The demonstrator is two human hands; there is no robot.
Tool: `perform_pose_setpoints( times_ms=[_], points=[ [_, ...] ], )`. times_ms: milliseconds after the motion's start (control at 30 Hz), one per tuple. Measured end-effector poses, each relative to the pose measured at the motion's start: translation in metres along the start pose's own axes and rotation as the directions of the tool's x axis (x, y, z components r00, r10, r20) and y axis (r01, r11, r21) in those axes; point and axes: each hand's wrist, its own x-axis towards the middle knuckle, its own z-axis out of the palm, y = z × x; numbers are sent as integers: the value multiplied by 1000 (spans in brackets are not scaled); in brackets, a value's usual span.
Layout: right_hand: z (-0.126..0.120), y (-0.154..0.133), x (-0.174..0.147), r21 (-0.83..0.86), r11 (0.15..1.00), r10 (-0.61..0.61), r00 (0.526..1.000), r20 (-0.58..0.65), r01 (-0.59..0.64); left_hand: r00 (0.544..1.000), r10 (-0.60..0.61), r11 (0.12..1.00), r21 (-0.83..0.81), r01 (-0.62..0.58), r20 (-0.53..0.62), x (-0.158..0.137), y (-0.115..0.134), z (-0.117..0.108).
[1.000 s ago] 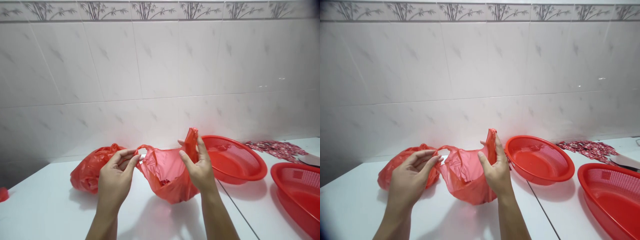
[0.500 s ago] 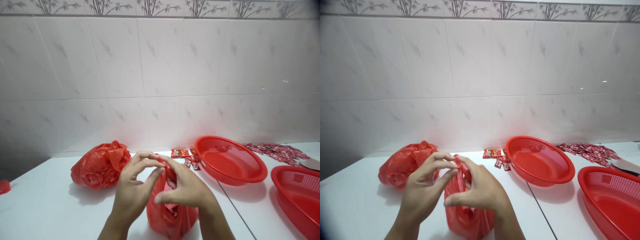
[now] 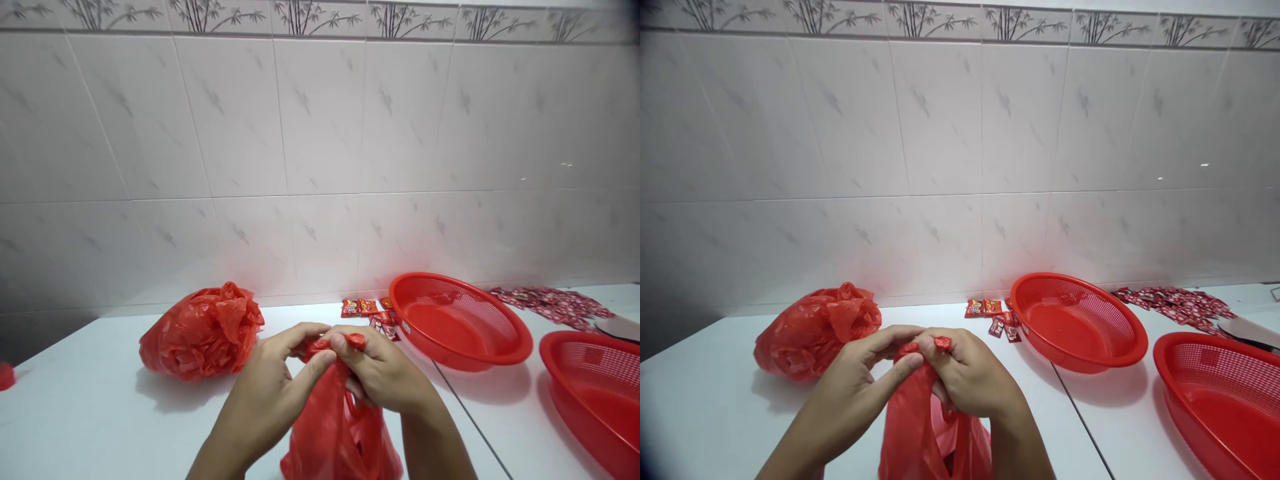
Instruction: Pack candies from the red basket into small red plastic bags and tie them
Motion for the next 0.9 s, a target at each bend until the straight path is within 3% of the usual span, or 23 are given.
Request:
perform_pose_setpoints(
  times_ms=[233, 367, 567, 667, 767, 900],
  points=[
    [-5, -1, -3, 0, 995, 96, 994, -48, -96, 996, -57, 998, -39, 54, -72, 2, -8, 1],
    [-5, -2, -3, 63, 990, 137, 979, -150, -129, 990, -17, 1000, -13, 16, -137, 2, -8, 1],
    [-8, -1, 0, 101, 995, 26, 997, -70, -19, 990, -19, 1000, 12, 21, -141, 2, -9, 4],
    [-8, -3, 0, 103, 995, -6, 998, -56, 12, 998, -58, 992, -112, 60, 16, 2, -10, 8],
    [-10, -5, -2, 98, 995, -13, 1000, 9, 12, 972, -63, 978, -179, 105, 225, 3, -12, 10],
    [-15, -8, -6, -101, 992, -66, 997, 42, 70, 951, -76, 977, -169, 131, 299, 4, -15, 7]
  ],
)
